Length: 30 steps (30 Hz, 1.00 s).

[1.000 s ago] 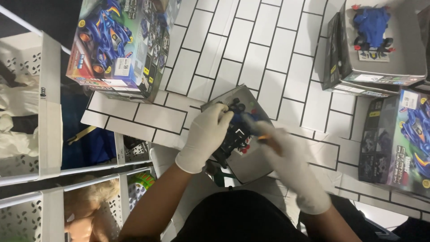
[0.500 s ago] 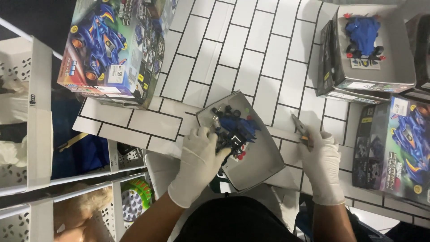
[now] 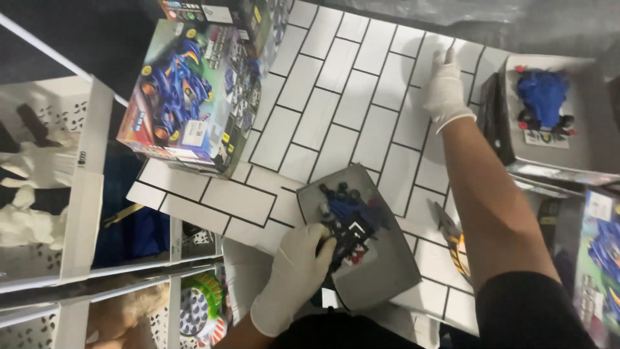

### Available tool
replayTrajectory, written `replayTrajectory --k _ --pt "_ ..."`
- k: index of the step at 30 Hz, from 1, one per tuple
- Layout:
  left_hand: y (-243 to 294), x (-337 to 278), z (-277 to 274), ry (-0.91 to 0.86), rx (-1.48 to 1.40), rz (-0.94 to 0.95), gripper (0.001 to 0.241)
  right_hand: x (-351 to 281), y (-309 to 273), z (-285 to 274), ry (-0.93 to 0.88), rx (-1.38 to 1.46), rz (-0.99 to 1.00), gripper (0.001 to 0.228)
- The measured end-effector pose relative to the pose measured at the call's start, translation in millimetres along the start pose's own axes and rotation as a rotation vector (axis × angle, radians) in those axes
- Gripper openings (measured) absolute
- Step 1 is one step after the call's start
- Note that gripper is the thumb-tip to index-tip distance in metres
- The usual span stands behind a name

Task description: The person is unboxing and assembling a plastic model toy car, fitting various components like the chassis and body parts together.

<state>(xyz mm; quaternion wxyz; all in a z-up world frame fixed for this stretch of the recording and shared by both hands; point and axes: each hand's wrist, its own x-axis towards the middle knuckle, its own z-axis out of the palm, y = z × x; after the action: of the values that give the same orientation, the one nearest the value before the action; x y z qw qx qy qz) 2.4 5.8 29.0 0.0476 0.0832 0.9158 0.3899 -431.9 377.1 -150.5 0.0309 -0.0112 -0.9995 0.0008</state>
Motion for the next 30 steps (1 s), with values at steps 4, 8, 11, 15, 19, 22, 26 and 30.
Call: replayTrajectory --k 4,8,11,15,19,22,26,30 --pt "4 -4 -6 -0.132 -0.053 -0.246 0.015 -2 -13 -52 0.001 0.830 0.382 0.062" --pt "2 -7 -10 -0.124 -0.048 -0.348 0.014 14 -7 -41 -0.174 -0.314 0.077 0.060" --pt "-23 -8 8 -0.007 -0.076 -0.205 0.011 17 -7 -41 -0.302 -0.819 -0.096 0.028" --pt "-51 10 21 0.134 -0.011 0.029 0.010 -27 -9 -71 -0.221 -0.961 -0.029 0.020" --pt "-20 14 -18 -0.043 -0.097 -0.247 0.019 -55 -20 -95 -0.322 -1.123 0.006 0.020" --pt "-8 7 -33 0.058 -0.119 -0.207 0.014 -80 -39 -127 -0.480 -1.006 0.021 0.020" --pt "17 0 -55 -0.036 -0.291 -0.526 0.019 -79 -27 -106 -0.426 -0.587 0.085 0.036" --pt "4 -2 -42 0.031 -0.399 -0.627 0.021 -244 -129 -248 -0.285 0.736 -0.076 0.028"
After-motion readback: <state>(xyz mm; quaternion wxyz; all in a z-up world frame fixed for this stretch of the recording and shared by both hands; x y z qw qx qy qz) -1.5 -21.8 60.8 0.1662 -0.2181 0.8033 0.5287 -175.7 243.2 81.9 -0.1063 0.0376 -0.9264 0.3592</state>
